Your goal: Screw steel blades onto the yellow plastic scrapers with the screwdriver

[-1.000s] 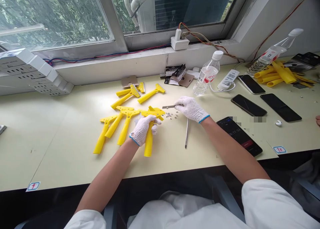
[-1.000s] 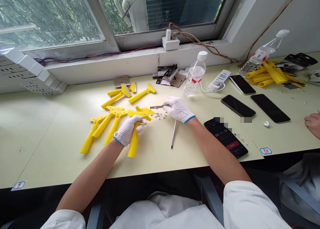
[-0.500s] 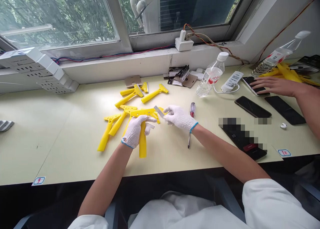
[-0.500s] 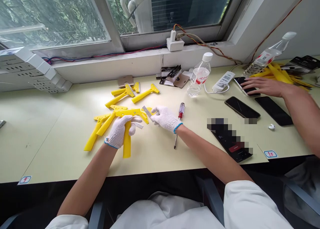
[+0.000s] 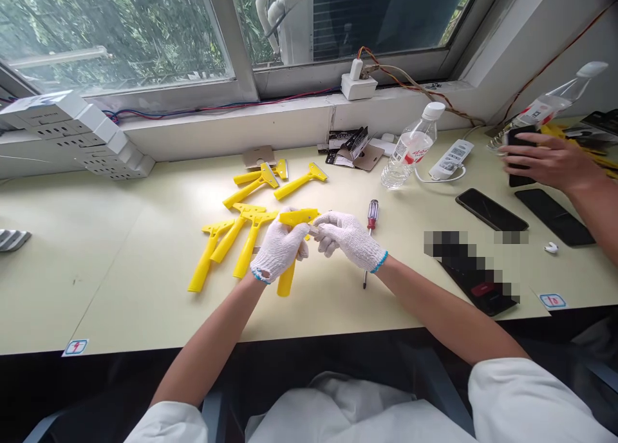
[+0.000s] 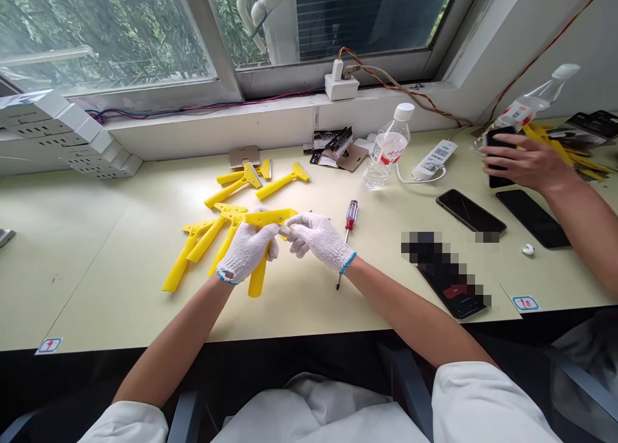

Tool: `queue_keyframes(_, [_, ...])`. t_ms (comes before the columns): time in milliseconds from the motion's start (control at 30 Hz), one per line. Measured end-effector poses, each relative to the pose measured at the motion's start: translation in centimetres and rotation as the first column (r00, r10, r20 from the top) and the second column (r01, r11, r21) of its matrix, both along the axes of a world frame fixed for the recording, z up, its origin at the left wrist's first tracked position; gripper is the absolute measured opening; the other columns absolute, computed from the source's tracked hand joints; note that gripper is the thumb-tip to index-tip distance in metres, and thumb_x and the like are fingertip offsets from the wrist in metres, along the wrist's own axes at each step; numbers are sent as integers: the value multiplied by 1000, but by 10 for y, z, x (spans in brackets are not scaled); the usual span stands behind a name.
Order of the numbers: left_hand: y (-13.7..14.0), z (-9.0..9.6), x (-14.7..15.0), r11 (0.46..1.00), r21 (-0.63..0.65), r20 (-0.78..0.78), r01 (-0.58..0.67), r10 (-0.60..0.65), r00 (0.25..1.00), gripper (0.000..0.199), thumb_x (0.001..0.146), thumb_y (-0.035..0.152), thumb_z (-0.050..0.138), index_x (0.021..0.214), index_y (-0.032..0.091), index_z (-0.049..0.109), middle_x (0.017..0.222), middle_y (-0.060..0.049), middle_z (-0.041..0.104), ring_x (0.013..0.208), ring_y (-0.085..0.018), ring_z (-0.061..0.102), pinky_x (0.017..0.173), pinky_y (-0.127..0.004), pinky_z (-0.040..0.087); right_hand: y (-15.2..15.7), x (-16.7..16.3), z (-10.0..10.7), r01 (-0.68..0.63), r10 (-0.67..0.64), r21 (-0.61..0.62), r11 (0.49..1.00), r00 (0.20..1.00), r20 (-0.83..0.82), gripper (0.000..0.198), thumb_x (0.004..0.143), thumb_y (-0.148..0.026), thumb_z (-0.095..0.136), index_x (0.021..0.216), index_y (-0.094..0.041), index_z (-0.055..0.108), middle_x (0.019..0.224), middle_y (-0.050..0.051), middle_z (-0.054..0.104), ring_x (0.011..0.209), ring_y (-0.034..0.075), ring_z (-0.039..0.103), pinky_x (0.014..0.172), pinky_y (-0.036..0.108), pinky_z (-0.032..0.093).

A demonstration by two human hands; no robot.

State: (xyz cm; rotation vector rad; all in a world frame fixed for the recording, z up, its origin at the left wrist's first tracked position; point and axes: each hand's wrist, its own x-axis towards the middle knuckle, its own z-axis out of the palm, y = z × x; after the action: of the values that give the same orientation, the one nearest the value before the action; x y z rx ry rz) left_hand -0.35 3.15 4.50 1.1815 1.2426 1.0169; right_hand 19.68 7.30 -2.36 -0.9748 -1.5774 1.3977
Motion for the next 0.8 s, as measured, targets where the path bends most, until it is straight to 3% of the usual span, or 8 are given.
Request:
queue_keyframes(133, [13, -2, 12, 983, 179, -259, 36, 12, 966, 18, 88, 22, 77, 104, 24, 68, 74, 0, 68, 54, -15, 60, 56, -27, 45, 6, 1, -7, 41, -41, 13, 999, 998, -38, 35, 97, -64, 73, 107, -30, 74, 85, 5, 80, 72, 24, 79, 58, 42, 67])
queue_keyframes(233, [20, -10, 17, 956, 289, -355, 37, 71, 932, 23, 88, 19, 79, 108, 27, 70, 76, 0, 64, 66, -21, 64, 65, -27, 44, 12, 3, -14, 90, -88, 123, 988, 996, -27, 39, 98, -69, 66, 109, -32, 77, 87, 5, 81, 76, 25, 82, 62, 42, 70])
queue_keyframes(333, [19, -19, 19, 956, 293, -406, 18, 107, 907, 23, 88, 18, 80, 107, 28, 71, 76, -1, 63, 76, -26, 67, 71, -28, 43, 17, 5, -20, 119, -119, 212, 970, 993, -10, 44, 98, -73, 63, 110, -34, 80, 86, 5, 81, 82, 26, 84, 69, 43, 73])
queue_keyframes(433, [16, -26, 17, 952, 304, -429, 21, 117, 896, 24, 87, 17, 80, 107, 28, 74, 89, -5, 72, 84, -27, 70, 74, -27, 45, 23, 5, -25, 123, -134, 283, 951, 991, 21, 42, 93, -75, 65, 99, -36, 81, 75, 4, 78, 86, 27, 87, 72, 40, 74])
queue_keyframes(600, [11, -34, 13, 904, 391, -532, 173, 68, 844, 23, 90, 18, 79, 111, 27, 79, 113, -12, 81, 104, -30, 75, 81, -28, 51, 25, 11, -28, 145, -172, 326, 934, 984, 54, 41, 89, -74, 68, 78, -35, 77, 67, 5, 76, 94, 30, 88, 75, 37, 74])
queue_keyframes(700, [9, -38, 15, 875, 414, -645, 253, 86, 759, 23, 96, 19, 73, 117, 27, 81, 115, -13, 81, 104, -31, 76, 83, -31, 51, 24, 15, -26, 141, -162, 290, 947, 985, 52, 38, 87, -69, 69, 74, -34, 74, 68, 4, 78, 97, 31, 88, 75, 37, 74])
queue_keyframes(800, [8, -35, 15, 883, 414, -646, 222, 114, 755, 23, 96, 19, 72, 115, 27, 81, 108, -12, 81, 96, -30, 75, 80, -31, 51, 29, 20, -19, 146, -177, 334, 931, 982, 64, 34, 87, -65, 67, 72, -35, 73, 69, 3, 79, 94, 30, 88, 75, 36, 74])
